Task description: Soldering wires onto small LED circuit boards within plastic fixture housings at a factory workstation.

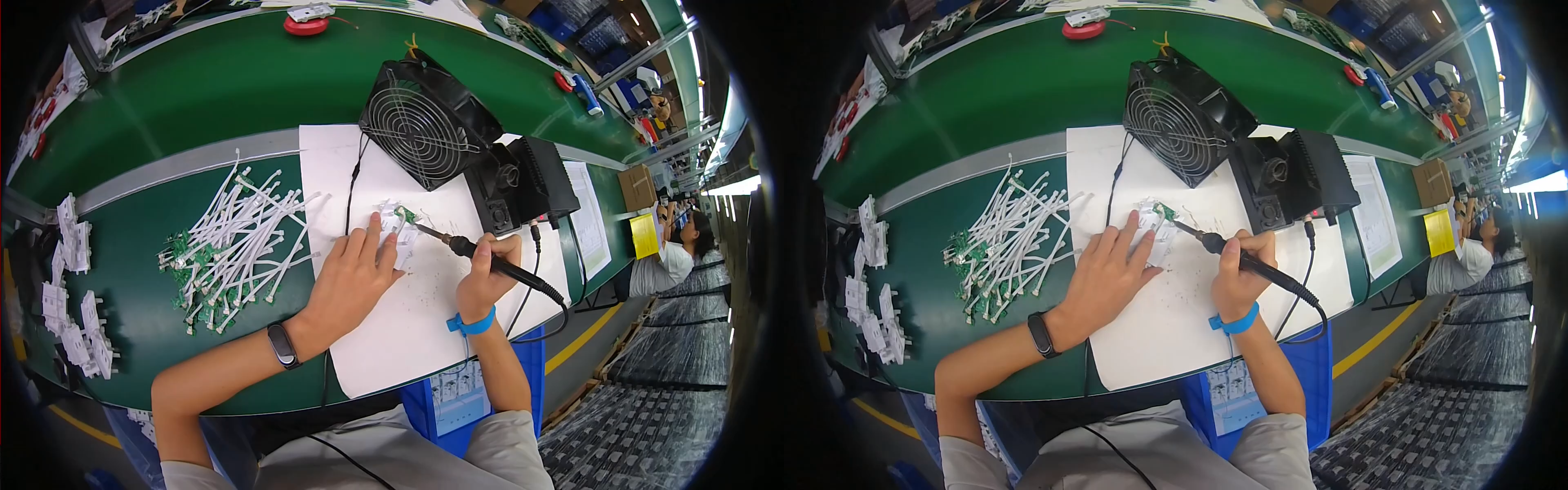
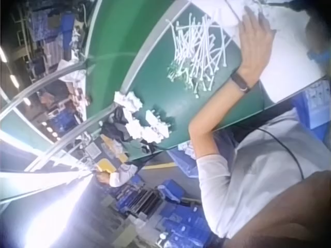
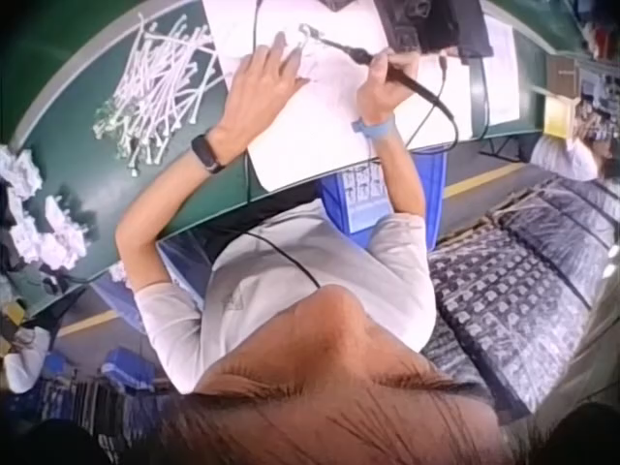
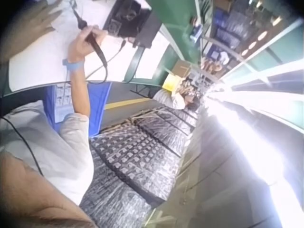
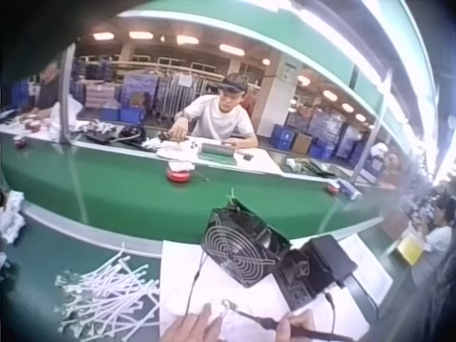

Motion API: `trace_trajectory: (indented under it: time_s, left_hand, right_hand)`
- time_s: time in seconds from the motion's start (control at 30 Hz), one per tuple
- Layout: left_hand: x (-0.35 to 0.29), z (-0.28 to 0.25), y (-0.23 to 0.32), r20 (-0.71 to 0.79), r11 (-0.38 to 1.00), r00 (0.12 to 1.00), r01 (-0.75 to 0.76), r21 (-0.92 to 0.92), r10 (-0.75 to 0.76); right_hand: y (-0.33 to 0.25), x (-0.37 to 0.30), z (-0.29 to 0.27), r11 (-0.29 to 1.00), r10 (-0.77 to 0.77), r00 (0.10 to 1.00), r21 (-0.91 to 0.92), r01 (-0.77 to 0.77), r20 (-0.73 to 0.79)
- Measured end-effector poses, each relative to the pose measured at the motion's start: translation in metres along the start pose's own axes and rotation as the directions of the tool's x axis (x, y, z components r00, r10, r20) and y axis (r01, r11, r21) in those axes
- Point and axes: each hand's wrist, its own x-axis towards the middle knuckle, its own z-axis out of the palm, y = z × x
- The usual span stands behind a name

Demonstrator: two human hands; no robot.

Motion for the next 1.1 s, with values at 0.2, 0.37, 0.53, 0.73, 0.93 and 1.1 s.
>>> trace_trajectory:
  time_s: [0.2, 0.37, 0.53, 0.73, 0.93, 1.1]
  left_hand:
    - [0.0, 0.0, -0.001, 0.014, 1.0, 1.0, 0.008, -0.004, -0.008]
    - [-0.001, -0.001, -0.001, -0.002, 1.0, 1.0, -0.004, 0.0, 0.004]
    - [-0.004, 0.004, -0.004, 0.0, 1.0, 1.0, -0.004, 0.016, 0.004]
    - [-0.003, 0.004, 0.0, -0.052, 1.0, 0.998, -0.026, 0.018, 0.027]
    - [-0.009, 0.003, -0.005, -0.081, 1.0, 0.997, -0.013, -0.012, 0.012]
    - [-0.002, -0.004, -0.001, -0.054, 0.97, 0.997, 0.035, -0.24, -0.049]
  right_hand:
    - [-0.019, 0.012, -0.023, 0.974, -0.219, 0.959, -0.095, 0.205, -0.182]
    - [-0.029, 0.071, -0.062, 0.878, -0.363, 0.89, -0.421, 0.227, -0.275]
    - [0.013, 0.106, -0.05, 0.883, -0.141, 0.976, -0.467, 0.049, -0.165]
    - [0.057, 0.107, -0.038, 0.935, 0.014, 0.991, -0.35, -0.061, -0.134]
    - [0.042, 0.102, -0.034, 0.972, 0.16, 0.987, -0.181, -0.153, 0.023]
    - [0.036, 0.102, -0.034, 0.945, 0.106, 0.994, -0.313, -0.096, 0.014]
